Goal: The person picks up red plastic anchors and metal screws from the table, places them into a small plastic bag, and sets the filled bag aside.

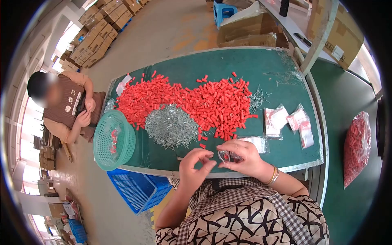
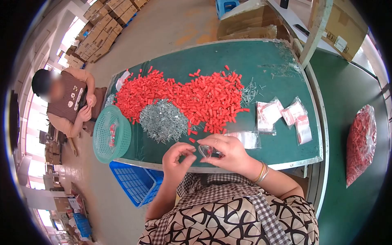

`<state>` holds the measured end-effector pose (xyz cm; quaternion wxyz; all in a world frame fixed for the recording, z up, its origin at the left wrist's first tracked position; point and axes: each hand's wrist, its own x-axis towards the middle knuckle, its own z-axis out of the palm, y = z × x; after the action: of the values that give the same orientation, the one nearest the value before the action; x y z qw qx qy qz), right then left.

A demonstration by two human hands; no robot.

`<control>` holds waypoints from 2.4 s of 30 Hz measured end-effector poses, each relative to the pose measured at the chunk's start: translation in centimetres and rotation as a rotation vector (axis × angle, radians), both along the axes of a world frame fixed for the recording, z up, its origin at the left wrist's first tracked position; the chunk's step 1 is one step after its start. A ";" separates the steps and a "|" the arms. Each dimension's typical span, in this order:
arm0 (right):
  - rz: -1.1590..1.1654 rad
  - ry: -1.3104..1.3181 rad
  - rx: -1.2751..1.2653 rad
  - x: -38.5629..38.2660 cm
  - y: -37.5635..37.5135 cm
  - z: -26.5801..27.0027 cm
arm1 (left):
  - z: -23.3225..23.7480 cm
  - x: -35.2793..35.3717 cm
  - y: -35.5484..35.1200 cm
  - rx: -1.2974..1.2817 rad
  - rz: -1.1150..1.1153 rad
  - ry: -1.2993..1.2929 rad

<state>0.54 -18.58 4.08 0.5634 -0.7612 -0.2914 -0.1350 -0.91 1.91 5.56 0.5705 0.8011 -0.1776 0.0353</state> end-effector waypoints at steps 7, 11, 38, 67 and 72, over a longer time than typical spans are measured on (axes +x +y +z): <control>-0.167 0.008 -0.166 -0.4 1.1 -0.8 | -0.8 -1.0 -3.3 0.102 0.162 -0.101; -0.134 0.243 -0.101 -0.8 0.9 0.9 | -0.5 -0.5 -2.7 0.112 0.199 -0.048; -0.024 0.535 0.099 -0.9 -0.1 -0.5 | -0.4 0.6 -0.3 0.118 0.044 0.111; -0.122 0.986 0.834 0.7 2.8 -2.7 | -2.0 -0.8 -4.9 0.171 -0.082 0.083; -0.035 1.019 1.030 1.0 2.6 -4.4 | -4.3 -0.7 -4.7 0.065 -0.042 -0.011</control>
<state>1.50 -15.99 -0.29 0.9141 -0.3721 0.1202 0.1073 -1.63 -2.81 1.30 0.5437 0.8152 -0.1983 0.0220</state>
